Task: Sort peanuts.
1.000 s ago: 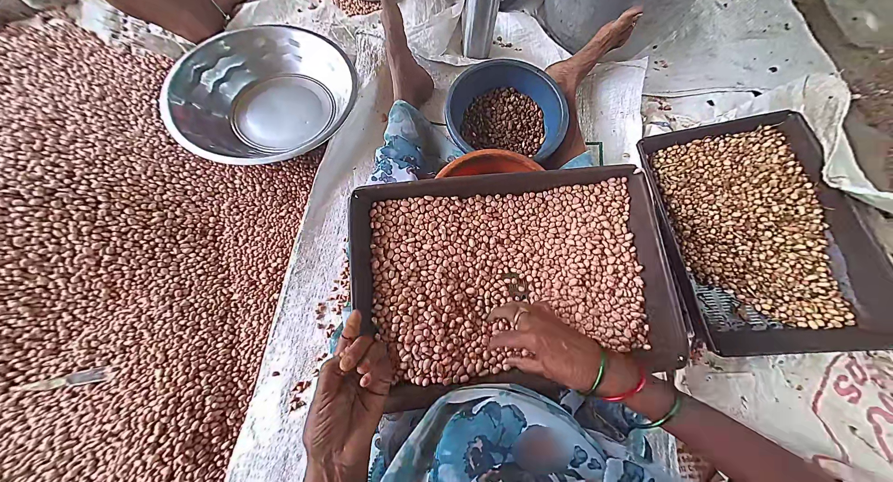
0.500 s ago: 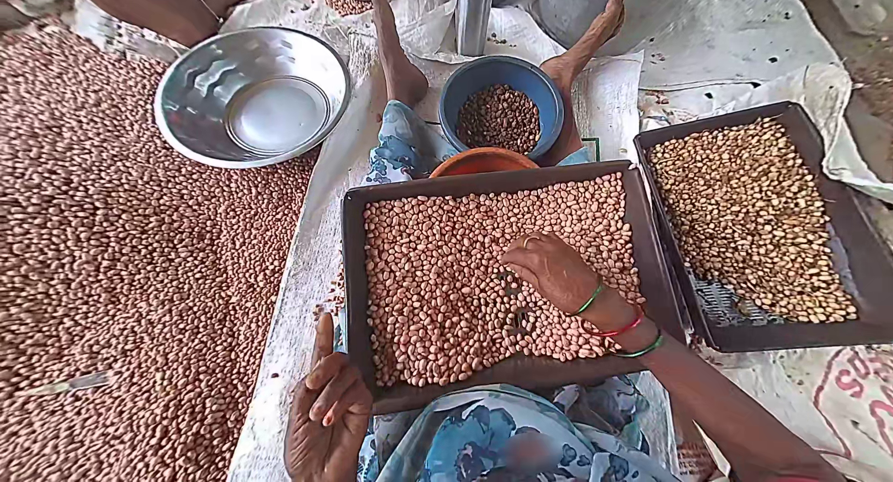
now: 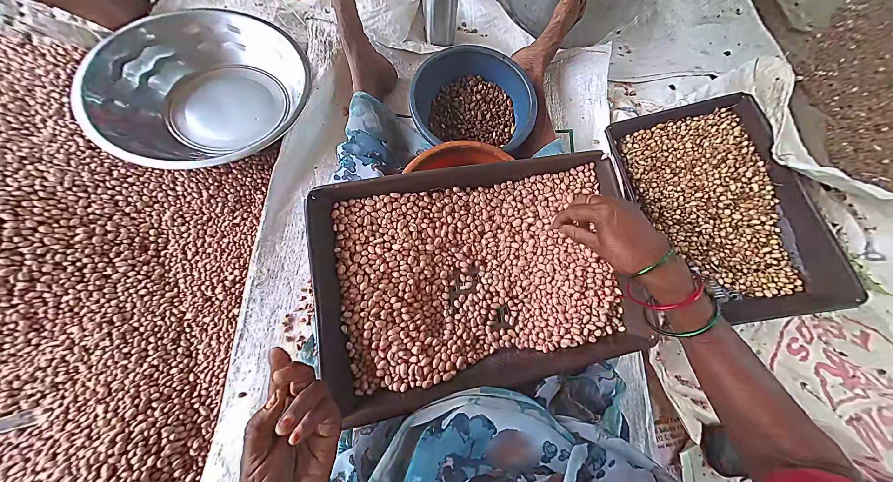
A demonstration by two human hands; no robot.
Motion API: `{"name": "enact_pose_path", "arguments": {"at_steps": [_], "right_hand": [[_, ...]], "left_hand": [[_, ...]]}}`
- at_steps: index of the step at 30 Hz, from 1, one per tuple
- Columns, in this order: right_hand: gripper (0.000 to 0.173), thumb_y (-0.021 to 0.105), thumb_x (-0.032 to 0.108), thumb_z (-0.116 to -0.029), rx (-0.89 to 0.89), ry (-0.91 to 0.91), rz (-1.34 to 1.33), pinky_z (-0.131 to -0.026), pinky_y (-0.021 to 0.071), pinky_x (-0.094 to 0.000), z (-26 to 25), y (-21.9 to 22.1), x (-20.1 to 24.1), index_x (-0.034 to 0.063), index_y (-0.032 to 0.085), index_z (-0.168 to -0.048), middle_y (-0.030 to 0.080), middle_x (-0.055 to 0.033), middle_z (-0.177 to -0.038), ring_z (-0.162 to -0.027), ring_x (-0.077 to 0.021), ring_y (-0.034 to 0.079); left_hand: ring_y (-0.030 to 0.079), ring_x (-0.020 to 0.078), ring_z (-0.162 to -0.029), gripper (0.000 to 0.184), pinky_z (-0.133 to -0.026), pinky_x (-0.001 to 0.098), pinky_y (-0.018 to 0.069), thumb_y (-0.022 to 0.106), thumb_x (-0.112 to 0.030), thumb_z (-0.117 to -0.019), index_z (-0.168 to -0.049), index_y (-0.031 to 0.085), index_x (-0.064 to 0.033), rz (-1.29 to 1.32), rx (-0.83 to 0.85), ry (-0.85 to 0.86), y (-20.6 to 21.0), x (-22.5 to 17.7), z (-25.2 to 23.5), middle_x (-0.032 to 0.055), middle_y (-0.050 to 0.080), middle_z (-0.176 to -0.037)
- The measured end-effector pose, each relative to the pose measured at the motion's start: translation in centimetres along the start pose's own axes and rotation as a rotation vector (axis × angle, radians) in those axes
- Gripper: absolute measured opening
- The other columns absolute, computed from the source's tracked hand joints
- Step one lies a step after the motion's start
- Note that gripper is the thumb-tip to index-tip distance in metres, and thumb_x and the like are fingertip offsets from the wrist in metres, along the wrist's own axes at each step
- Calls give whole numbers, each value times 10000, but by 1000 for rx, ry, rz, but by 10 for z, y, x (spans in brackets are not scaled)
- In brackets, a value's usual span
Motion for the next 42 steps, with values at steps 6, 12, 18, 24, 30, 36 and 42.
{"name": "enact_pose_path", "arguments": {"at_steps": [6, 12, 18, 24, 30, 36, 42], "right_hand": [[100, 748, 35, -885, 44, -24, 146, -778, 551, -568, 46, 49, -22, 1, 780, -973, 724, -220, -964, -892, -408, 715], [45, 741, 25, -891, 118, 18, 107, -782, 550, -566, 40, 53, -26, 9, 780, -906, 719, -212, -939, -893, -397, 710], [57, 725, 41, -911, 106, -17, 120, -727, 549, -547, 31, 41, -17, 27, 781, -912, 726, -174, -833, -806, -371, 717], [94, 645, -35, -917, 155, -54, 233, -774, 556, -538, 38, 76, -1, -34, 739, -930, 697, -219, -811, -815, -409, 714], [110, 633, 50, -959, 473, 29, 158, -775, 514, -527, 15, 80, -5, 0, 729, -944, 693, -186, -880, -879, -378, 685], [253, 664, 122, -966, -276, 10, -33, -699, 511, -314, -39, -87, -2, -7, 688, -1181, 690, -184, -1097, -780, -183, 628], [76, 706, 57, -958, 230, 284, 163, -725, 535, -601, 22, -15, -47, 13, 756, -994, 713, -209, -866, -806, -406, 694]], "left_hand": [[694, 78, -682, 246, -616, 153, 566, 628, 1, -914, -1158, 651, 8, 23, -30, -61, 1, 27, -14, 52, 709, -886], [701, 95, -714, 206, -651, 172, 573, 617, 19, -909, -1108, 670, 25, 21, 22, -106, 14, 40, -20, 61, 710, -880], [694, 91, -706, 183, -640, 168, 567, 619, 15, -917, -1093, 665, 33, 65, -1, -115, 7, 43, -18, 63, 704, -871], [694, 89, -702, 174, -634, 165, 566, 611, 18, -921, -1088, 660, 26, 51, -15, -96, 0, 39, -18, 60, 702, -869], [695, 100, -695, 183, -631, 173, 570, 617, 28, -911, -1089, 658, 33, 57, -3, -96, 4, 38, -20, 70, 702, -867], [688, 79, -686, 169, -631, 162, 565, 608, 15, -926, -1080, 677, 22, 32, -12, -125, -1, 38, -19, 55, 701, -854], [685, 72, -679, 171, -625, 160, 565, 604, 10, -929, -1078, 686, 27, 27, -29, -92, -9, 27, -20, 49, 707, -858]]}}
Point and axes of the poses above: each hand's wrist, its own z-axis away from the middle knuckle, its own y-axis out of the palm, x = y × z, the point moved 10 cm from there along -z, towards the middle knuckle
